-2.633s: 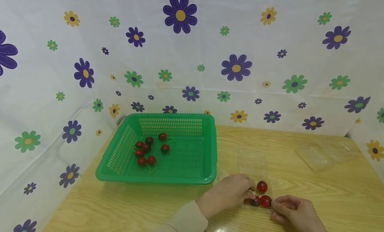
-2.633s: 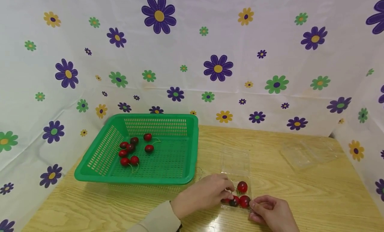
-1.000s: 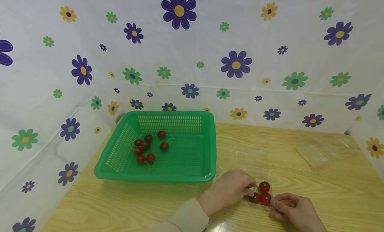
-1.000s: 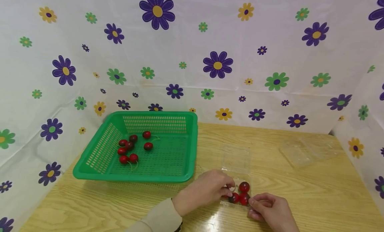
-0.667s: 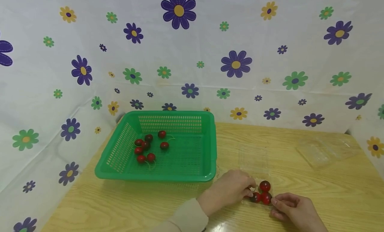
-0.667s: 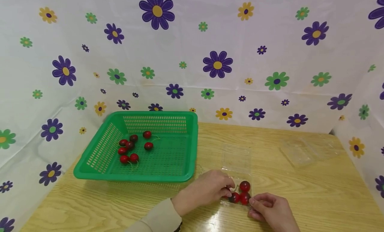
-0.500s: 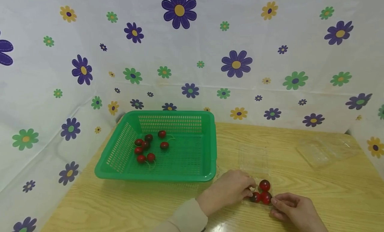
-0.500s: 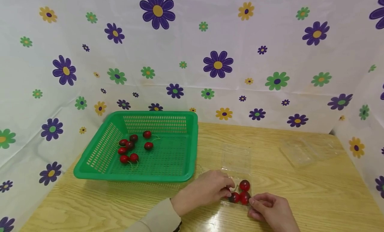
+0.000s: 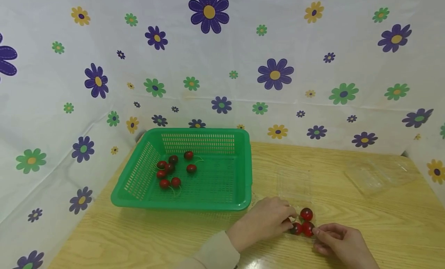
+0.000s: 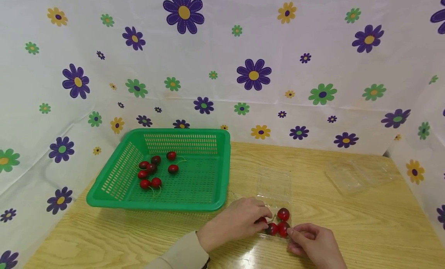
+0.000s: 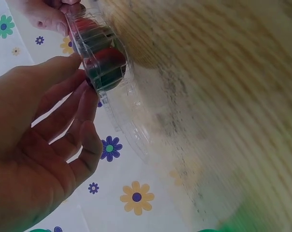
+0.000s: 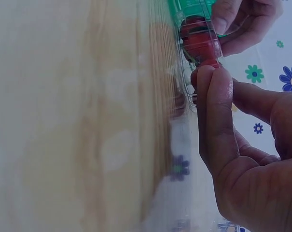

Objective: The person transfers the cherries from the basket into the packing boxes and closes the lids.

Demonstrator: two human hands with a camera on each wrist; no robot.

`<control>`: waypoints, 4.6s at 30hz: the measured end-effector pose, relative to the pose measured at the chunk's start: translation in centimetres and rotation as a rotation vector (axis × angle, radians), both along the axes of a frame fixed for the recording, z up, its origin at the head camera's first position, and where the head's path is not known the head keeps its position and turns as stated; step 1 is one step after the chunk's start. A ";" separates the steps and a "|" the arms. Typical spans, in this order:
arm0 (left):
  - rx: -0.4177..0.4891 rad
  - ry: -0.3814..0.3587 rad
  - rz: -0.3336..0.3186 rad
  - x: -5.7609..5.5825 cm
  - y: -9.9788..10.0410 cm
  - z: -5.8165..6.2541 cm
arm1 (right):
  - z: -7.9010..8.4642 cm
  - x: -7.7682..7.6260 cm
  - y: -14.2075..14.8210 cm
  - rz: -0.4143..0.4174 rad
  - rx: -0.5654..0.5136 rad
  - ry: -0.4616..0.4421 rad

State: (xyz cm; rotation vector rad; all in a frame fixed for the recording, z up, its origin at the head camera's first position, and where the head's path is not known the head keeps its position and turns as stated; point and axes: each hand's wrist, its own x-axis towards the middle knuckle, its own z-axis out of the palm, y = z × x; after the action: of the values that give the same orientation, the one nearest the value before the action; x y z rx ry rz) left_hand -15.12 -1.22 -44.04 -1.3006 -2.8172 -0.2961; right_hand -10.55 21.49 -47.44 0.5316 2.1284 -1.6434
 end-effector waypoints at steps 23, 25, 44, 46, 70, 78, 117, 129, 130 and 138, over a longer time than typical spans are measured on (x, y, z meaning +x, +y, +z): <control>0.245 -0.062 0.003 0.8 -8.9 8.1 | -0.2 0.1 0.1 -0.015 -0.003 -0.013; 0.259 -0.039 0.026 0.7 -10.3 8.6 | -0.2 0.1 0.1 -0.014 -0.001 -0.011; 0.131 -0.163 0.351 -3.8 -22.6 12.9 | -0.1 0.1 -0.1 -0.021 -0.014 -0.003; 0.103 -0.171 0.360 -4.4 -23.3 12.8 | -0.1 0.1 -0.2 -0.019 -0.012 -0.001; -0.152 -0.387 0.396 -9.2 -27.4 9.0 | 0.1 0.1 0.3 0.020 0.013 0.016; -0.165 -0.364 0.395 -10.2 -27.1 9.1 | 0.0 0.2 0.4 0.016 0.017 0.019; -0.385 -0.462 0.472 -12.2 -20.7 5.8 | 0.0 0.1 0.1 -0.011 0.028 0.004; -0.406 -0.440 0.469 -12.1 -20.3 5.7 | 0.0 0.1 0.4 0.018 0.021 0.011; -0.403 -0.435 0.468 -12.1 -20.2 5.6 | 0.0 0.1 0.4 0.015 0.022 0.009; -0.435 -0.375 0.460 -12.2 -19.3 5.2 | 0.1 0.0 0.4 0.018 0.023 0.019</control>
State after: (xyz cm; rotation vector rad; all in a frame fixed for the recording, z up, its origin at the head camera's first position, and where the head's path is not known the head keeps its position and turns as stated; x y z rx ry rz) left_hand -27.28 -20.53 -38.83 -0.6298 -3.5312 0.1102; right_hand -10.52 21.88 -47.37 0.5041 2.1614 -1.6224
